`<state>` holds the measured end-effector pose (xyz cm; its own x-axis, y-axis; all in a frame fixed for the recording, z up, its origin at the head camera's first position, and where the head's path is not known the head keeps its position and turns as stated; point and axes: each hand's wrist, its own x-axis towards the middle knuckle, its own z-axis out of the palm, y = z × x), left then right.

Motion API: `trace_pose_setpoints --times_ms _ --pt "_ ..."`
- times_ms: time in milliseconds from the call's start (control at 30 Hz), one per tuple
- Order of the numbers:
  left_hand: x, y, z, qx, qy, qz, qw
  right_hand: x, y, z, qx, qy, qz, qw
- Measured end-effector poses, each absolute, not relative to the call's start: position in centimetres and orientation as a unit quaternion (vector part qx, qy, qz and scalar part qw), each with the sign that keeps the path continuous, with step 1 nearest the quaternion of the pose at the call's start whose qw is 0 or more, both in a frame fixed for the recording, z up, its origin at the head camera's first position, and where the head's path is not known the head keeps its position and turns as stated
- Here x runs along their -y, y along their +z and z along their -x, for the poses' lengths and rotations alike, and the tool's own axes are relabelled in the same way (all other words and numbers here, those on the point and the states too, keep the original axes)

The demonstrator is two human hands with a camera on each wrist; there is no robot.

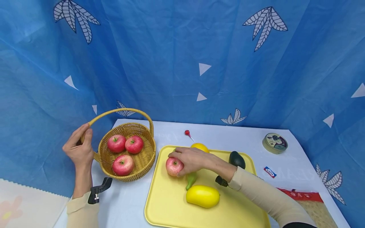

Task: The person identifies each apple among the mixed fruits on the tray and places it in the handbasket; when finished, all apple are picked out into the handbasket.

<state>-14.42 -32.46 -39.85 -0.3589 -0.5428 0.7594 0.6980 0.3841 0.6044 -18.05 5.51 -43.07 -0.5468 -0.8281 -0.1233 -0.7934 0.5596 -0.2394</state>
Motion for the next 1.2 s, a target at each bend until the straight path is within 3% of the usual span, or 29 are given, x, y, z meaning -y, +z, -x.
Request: trace_pose_setpoints --times_ms 1200 --pt "32.3 -39.6 14.4 0.613 -0.551 0.064 0.563 -5.0 -40.7 18.4 -0.875 -0.113 0.462 0.095"
